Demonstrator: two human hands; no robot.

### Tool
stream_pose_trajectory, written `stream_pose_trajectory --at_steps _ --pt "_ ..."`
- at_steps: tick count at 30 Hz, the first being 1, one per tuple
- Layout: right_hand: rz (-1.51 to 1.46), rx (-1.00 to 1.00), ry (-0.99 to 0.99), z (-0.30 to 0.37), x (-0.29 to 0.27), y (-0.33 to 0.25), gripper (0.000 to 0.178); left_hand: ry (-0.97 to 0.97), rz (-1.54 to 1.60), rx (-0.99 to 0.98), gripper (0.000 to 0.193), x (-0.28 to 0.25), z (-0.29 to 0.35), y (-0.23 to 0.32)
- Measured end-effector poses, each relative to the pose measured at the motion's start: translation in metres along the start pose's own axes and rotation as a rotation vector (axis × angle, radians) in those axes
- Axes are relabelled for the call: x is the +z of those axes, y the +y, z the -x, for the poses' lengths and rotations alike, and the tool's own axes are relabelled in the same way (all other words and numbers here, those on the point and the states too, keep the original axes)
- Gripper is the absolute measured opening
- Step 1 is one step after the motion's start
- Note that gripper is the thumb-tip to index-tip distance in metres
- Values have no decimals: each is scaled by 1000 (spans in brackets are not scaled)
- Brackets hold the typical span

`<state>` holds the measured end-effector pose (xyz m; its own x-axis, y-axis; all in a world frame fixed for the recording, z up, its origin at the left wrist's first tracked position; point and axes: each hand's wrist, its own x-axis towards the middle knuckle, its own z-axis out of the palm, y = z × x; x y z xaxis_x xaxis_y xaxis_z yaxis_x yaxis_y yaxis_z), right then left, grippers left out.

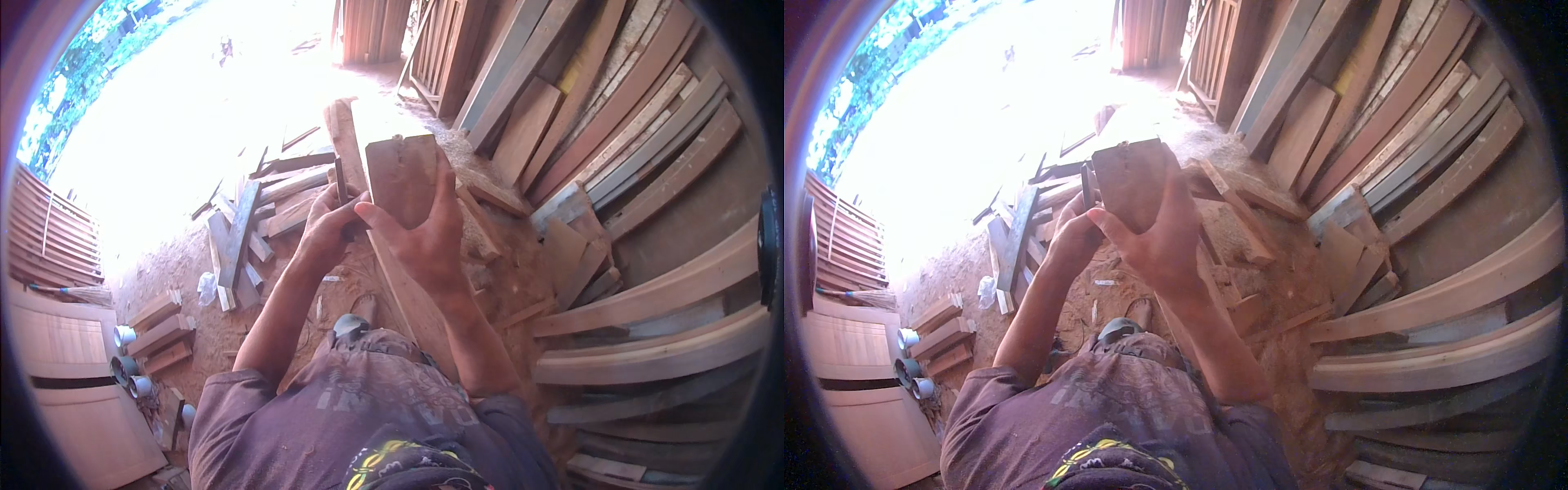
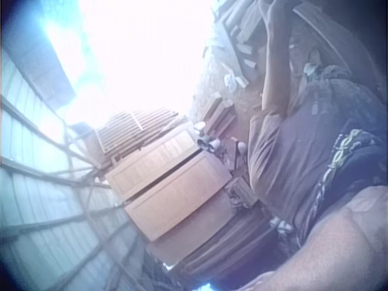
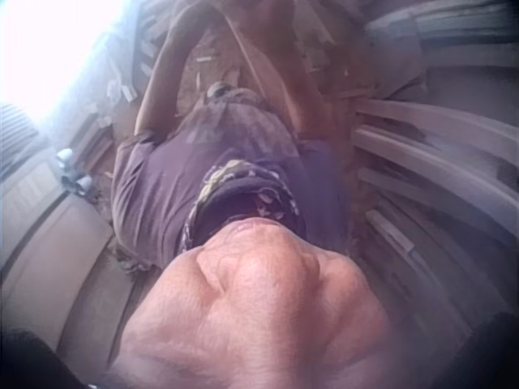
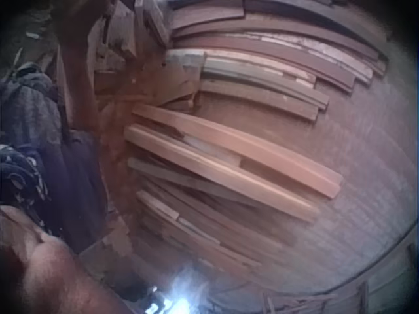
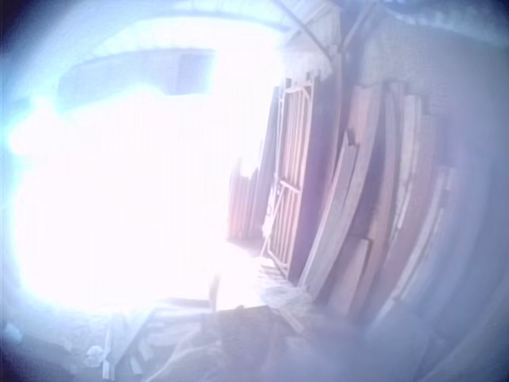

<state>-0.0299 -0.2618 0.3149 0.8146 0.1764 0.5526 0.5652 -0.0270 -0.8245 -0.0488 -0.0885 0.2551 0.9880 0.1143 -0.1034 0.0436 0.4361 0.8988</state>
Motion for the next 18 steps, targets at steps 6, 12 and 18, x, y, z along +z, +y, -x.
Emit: stream_pose_trajectory --at_steps 6,12,18 --pt "147 16 74 -2 13 -1 101 -50 46 71 31 -9 -4 6" --pt "158 -22 78 0 12 -3 102 -132 130 117 44 -17 -6 -2" --pt "179 -42 83 0 20 4 95 -40 -56 65 41 -16 2 5"
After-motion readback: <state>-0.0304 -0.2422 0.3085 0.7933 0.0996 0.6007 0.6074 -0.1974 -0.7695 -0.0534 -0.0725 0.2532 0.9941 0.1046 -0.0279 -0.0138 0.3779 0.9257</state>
